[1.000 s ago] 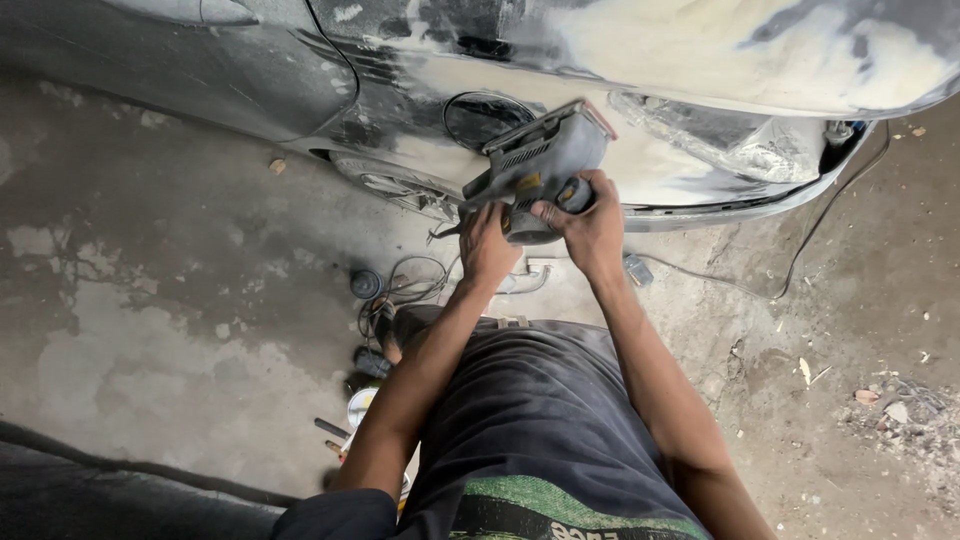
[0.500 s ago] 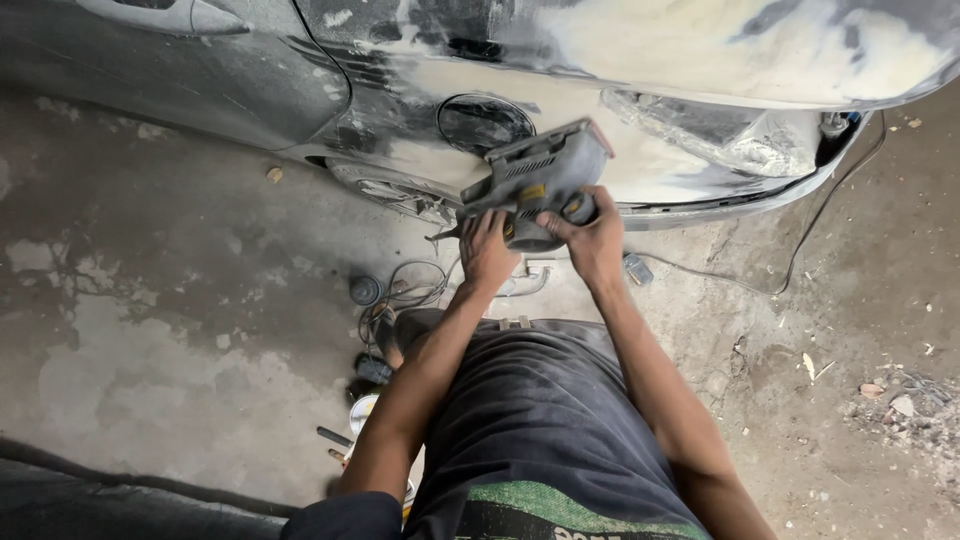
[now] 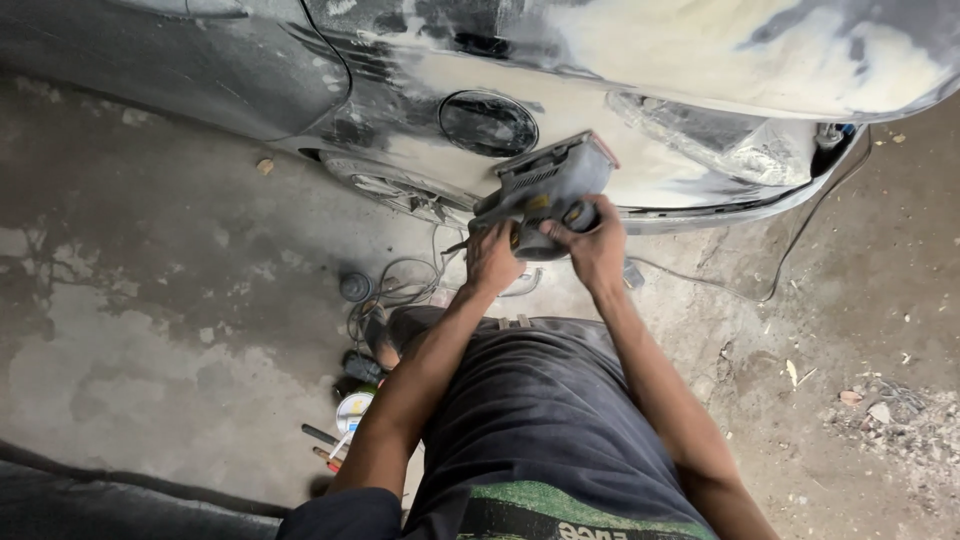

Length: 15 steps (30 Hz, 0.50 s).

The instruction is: The person uses an electric sander to smooth the surface of a car's front bumper. They move the tool across the white painted area, occasionally pausing to wipe the surface with their hand to check the progress.

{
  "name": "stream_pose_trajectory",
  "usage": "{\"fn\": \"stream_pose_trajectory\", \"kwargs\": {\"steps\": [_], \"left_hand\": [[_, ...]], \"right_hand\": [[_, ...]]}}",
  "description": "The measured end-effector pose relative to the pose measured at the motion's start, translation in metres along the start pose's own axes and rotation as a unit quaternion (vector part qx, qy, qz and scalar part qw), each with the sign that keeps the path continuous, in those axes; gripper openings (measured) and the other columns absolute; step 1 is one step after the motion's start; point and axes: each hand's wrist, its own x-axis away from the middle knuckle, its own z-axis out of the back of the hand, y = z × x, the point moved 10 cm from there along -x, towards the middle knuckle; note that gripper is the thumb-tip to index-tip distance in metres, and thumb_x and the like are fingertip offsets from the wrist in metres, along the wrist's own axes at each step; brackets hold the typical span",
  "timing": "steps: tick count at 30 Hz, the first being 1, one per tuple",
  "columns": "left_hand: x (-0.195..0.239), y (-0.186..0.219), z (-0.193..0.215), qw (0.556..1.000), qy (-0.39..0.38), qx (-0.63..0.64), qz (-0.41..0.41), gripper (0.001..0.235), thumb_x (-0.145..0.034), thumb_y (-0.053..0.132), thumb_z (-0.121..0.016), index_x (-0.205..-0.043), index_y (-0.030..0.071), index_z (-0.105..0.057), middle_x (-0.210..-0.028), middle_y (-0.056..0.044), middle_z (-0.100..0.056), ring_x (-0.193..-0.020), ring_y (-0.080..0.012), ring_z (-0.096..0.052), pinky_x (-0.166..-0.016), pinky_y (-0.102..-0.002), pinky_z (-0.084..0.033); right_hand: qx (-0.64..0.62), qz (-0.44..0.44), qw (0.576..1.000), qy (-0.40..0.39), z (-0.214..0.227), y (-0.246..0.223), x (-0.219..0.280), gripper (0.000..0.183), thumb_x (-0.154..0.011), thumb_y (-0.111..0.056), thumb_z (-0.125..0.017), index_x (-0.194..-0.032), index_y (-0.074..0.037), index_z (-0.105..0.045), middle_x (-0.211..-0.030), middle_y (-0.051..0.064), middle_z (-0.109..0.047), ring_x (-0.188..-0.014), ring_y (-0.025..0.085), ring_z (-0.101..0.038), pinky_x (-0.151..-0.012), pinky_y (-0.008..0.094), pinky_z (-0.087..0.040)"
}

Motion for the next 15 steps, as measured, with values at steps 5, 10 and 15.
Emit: {"fn": "stream_pose_trajectory", "kwargs": {"steps": [5,10,15], "left_hand": [[-0.03,0.068,0.047,0.998,0.055,-0.005,-0.039,0.064,-0.058,0.015,-0.083,-0.117,0.002,-0.064,-0.109,-0.019,-0.069,-0.1,-0.0393,-0.066,-0.087,-0.05,-0.052],[-0.027,0.042,0.032,1.0,-0.018,-0.012,0.002,0.051,-0.069,0.017,-0.084,-0.116,0.006,-0.066,-0.111,-0.014,-0.07,-0.105,-0.0364,-0.067,-0.093,-0.048,-0.053],[-0.007,-0.001,0.008,0.998,-0.044,-0.037,-0.03,0.063,-0.057,0.016,-0.086,-0.115,0.003,-0.064,-0.114,-0.015,-0.068,-0.108,-0.0337,-0.065,-0.096,-0.046,-0.051]], "right_hand": [[-0.051,0.015,0.999,0.014,0.04,-0.06,-0.012,0.057,-0.075,-0.022,-0.095,-0.115,0.001,-0.061,-0.093,0.006,-0.073,-0.081,0.013,-0.067,-0.073,0.027,-0.058],[-0.031,-0.004,0.999,0.01,0.029,-0.034,-0.01,0.053,-0.078,-0.021,-0.095,-0.111,0.002,-0.06,-0.089,0.007,-0.068,-0.077,0.013,-0.062,-0.068,0.026,-0.056],[0.01,-0.021,1.0,-0.013,-0.009,0.022,0.004,0.054,-0.074,-0.023,-0.096,-0.106,0.0,-0.059,-0.086,0.006,-0.069,-0.078,0.013,-0.063,-0.07,0.027,-0.056]]}}
